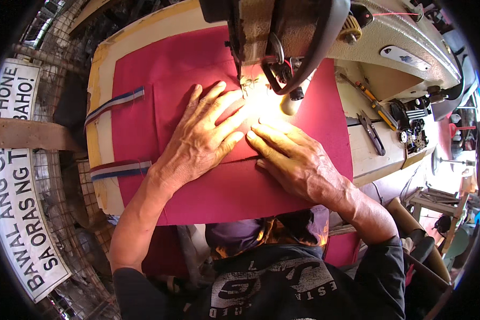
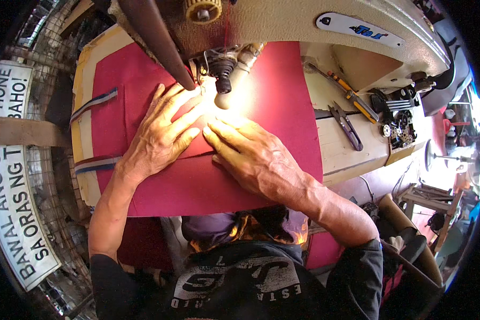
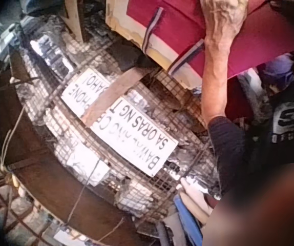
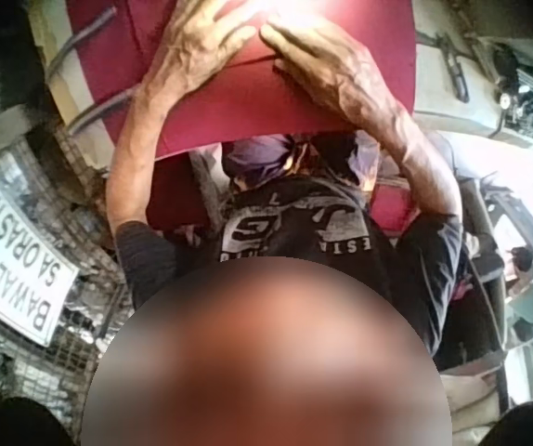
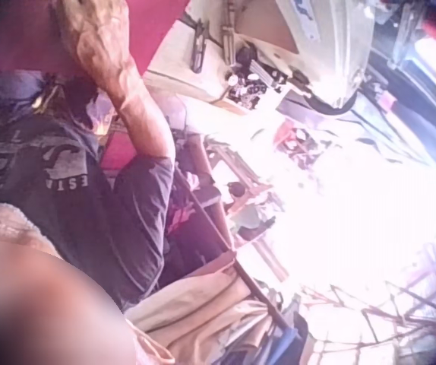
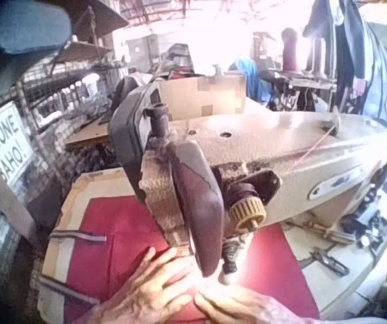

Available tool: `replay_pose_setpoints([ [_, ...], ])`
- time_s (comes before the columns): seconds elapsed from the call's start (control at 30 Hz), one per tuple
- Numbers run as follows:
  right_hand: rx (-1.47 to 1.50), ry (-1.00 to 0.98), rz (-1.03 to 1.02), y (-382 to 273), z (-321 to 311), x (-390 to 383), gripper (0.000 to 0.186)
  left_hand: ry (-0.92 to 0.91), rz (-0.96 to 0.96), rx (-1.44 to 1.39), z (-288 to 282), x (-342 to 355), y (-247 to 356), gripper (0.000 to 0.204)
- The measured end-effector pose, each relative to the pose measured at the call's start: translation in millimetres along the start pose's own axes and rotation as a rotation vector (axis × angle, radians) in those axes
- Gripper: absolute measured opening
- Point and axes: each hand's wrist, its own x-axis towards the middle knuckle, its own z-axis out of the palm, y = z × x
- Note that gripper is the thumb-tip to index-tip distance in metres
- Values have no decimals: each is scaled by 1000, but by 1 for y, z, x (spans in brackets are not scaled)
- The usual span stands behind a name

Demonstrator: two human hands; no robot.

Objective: Sewing components like a pocket and straps onto a leather tote bag using an industrial sewing machine.

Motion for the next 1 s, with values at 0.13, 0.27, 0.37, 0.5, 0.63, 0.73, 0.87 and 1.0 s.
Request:
replay_pose_setpoints([
  [0.13, -12, 6, -6, 0, 1, -1, 53, -7, -44, 55, 0, -7, 9, 43],
  [0.27, -11, -9, -13, 3, 0, 0, 52, 8, -55, 17, 0, -8, 8, 43],
  [0.37, -68, -17, -46, 8, 1, 4, 46, 35, -27, 70, 3, -3, 1, 43],
  [0.5, -65, -21, -44, 14, 1, 10, 44, 58, -15, 87, 8, 0, -7, 43],
  [0.63, -13, 27, -59, 19, 0, 14, 42, 121, 6, 75, 8, -2, -4, 38],
  [0.73, 71, 57, -16, 23, 0, 19, 31, 182, 71, 38, 5, -1, -2, 32],
  [0.87, 147, 157, 87, 26, 9, 23, 17, 182, 77, -40, 4, -1, 3, 23],
  [1.0, 64, 159, 66, 29, 17, 22, 16, 205, 17, -154, 6, -5, 2, 16],
])
